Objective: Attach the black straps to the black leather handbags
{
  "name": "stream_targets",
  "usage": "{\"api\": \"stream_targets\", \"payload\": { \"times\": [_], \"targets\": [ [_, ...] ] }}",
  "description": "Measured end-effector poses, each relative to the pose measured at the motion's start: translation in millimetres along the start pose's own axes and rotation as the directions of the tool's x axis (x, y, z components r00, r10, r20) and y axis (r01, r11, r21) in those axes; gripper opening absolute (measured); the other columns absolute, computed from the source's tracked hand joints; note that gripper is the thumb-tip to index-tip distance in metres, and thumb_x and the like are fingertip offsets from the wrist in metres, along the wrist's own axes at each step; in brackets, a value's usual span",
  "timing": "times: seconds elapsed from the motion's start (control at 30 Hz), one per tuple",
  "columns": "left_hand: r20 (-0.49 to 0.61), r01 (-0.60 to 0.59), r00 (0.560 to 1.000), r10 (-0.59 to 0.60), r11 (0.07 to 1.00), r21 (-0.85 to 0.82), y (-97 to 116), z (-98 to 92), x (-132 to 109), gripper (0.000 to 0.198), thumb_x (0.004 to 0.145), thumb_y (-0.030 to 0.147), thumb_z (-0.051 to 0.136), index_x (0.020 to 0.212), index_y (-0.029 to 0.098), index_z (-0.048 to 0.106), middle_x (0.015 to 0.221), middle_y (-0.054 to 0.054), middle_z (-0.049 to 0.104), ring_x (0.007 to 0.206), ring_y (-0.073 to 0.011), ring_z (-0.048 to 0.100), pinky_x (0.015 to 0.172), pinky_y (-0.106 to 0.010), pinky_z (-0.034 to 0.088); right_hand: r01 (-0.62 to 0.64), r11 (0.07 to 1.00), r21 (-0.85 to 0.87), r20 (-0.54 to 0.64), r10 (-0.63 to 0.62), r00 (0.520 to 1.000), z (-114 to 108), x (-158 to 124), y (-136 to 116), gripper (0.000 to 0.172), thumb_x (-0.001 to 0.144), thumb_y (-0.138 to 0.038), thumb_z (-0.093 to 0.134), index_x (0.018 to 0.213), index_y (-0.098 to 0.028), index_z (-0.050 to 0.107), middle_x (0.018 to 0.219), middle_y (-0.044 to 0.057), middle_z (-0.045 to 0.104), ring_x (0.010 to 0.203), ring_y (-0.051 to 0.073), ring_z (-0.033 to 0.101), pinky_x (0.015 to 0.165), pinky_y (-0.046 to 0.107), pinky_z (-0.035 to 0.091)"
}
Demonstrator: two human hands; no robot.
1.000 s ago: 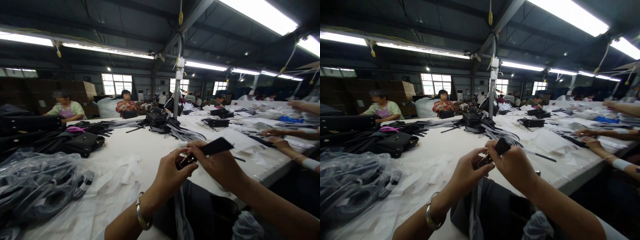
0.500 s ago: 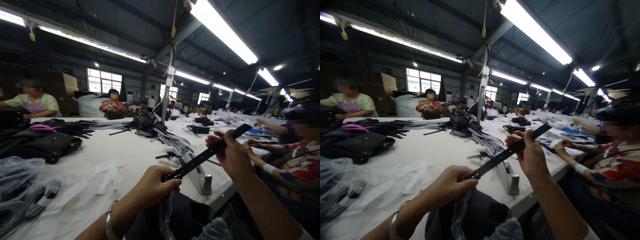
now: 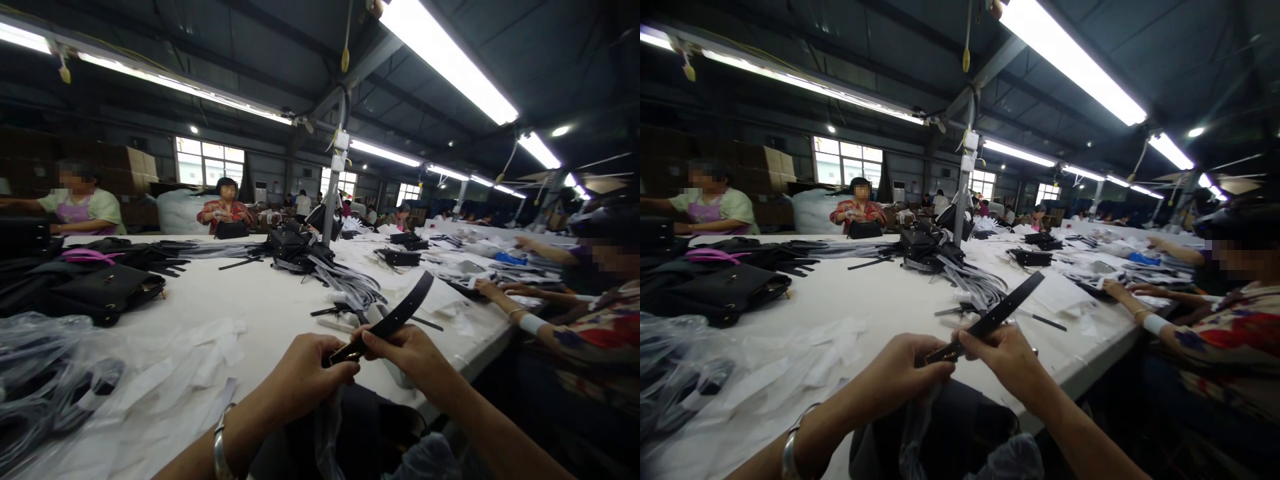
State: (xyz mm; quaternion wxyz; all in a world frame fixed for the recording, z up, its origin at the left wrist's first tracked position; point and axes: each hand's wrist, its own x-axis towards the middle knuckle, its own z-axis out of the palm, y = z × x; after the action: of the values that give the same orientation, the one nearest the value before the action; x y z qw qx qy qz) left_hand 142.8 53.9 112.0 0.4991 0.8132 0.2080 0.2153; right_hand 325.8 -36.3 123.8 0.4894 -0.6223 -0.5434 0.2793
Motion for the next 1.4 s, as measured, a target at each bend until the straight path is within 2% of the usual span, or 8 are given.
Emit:
{"api": "stream_targets", "payload": {
  "times": [0.13,0.23,0.43,0.6,0.7,0.83,1.1,1.4],
  "targets": [
    [0.023,0.008,1.000,-0.008,1.000,0.023,2.7,-0.6,-2.3,0.019,0.083,0.033,0.061,0.075,0.016,0.066,0.055,0.004,0.053,0.046,-0.0120,0.050,0.043,-0.018,0.035,0.035,0.999,-0.023,-0.116,-0.038,0.993,-0.9,-3.1,-0.5,0.035,0.079,-0.054,0.073,0.084,-0.021,0.082,0.079,0.005,0.079,0.072,0.022,0.070,0.069,0.031,0.057],
    [0.026,0.003,1.000,-0.004,0.999,0.046,2.1,-1.9,-4.0,0.022,0.083,0.035,0.061,0.076,0.015,0.068,0.056,0.003,0.054,0.046,-0.0118,0.050,0.043,-0.018,0.034,0.040,0.996,0.080,-0.194,-0.024,0.981,-0.2,-6.3,-3.7,0.033,0.075,-0.051,0.078,0.085,-0.020,0.083,0.077,0.006,0.079,0.065,0.020,0.070,0.063,0.030,0.058],
    [0.053,0.007,0.999,-0.007,1.000,0.008,3.0,-6.6,-7.2,0.025,0.085,0.036,0.061,0.079,0.014,0.071,0.057,0.002,0.055,0.046,-0.0113,0.051,0.043,-0.018,0.035,-0.003,0.884,0.467,-0.194,0.106,0.975,1.2,-5.4,-5.4,0.030,0.067,-0.043,0.086,0.083,-0.017,0.083,0.078,0.007,0.079,0.062,0.016,0.069,0.054,0.022,0.057],
    [0.045,-0.010,0.999,0.011,1.000,-0.010,3.1,-8.0,-7.7,0.026,0.087,0.037,0.061,0.080,0.014,0.071,0.057,0.003,0.054,0.048,-0.0100,0.048,0.044,-0.017,0.033,-0.042,0.793,0.608,-0.179,0.188,0.966,1.8,-2.6,-0.3,0.027,0.066,-0.038,0.088,0.081,-0.016,0.082,0.080,0.008,0.079,0.065,0.015,0.071,0.053,0.019,0.057],
    [0.048,-0.003,0.999,0.006,0.998,-0.055,1.4,-6.8,-5.8,0.036,0.092,0.043,0.055,0.081,0.013,0.071,0.058,0.002,0.054,0.046,-0.0092,0.044,0.043,-0.018,0.030,-0.024,0.779,0.626,-0.191,0.184,0.964,1.8,-2.6,0.5,0.028,0.065,-0.038,0.089,0.080,-0.017,0.081,0.077,0.007,0.079,0.064,0.015,0.071,0.053,0.018,0.058],
    [0.036,0.010,0.999,-0.007,0.996,-0.087,-2.6,-3.9,-3.1,0.046,0.094,0.051,0.051,0.081,0.012,0.072,0.059,0.000,0.057,0.042,-0.0086,0.042,0.040,-0.019,0.027,0.002,0.809,0.587,-0.201,0.144,0.969,1.9,-5.1,-2.5,0.029,0.067,-0.041,0.088,0.080,-0.016,0.081,0.076,0.007,0.078,0.065,0.016,0.071,0.055,0.019,0.059],
    [-0.001,-0.016,1.000,0.016,0.996,-0.090,-2.5,-2.6,-4.7,0.044,0.092,0.053,0.055,0.093,0.014,0.074,0.075,-0.005,0.072,0.043,-0.0086,0.047,0.041,-0.018,0.032,0.057,0.874,0.483,-0.253,0.077,0.964,4.5,-9.1,-6.5,0.029,0.067,-0.039,0.088,0.083,-0.016,0.082,0.082,0.009,0.079,0.068,0.018,0.072,0.056,0.021,0.061],
    [-0.054,-0.034,0.998,0.030,0.996,-0.084,0.0,-1.5,-6.7,0.038,0.094,0.048,0.054,0.094,0.016,0.074,0.074,-0.002,0.073,0.042,-0.0083,0.048,0.040,-0.017,0.033,0.074,0.856,0.512,-0.282,0.086,0.955,8.6,-12.7,-5.0,0.033,0.064,-0.042,0.089,0.082,-0.015,0.082,0.081,0.010,0.080,0.071,0.022,0.074,0.054,0.024,0.063]
  ]
}}
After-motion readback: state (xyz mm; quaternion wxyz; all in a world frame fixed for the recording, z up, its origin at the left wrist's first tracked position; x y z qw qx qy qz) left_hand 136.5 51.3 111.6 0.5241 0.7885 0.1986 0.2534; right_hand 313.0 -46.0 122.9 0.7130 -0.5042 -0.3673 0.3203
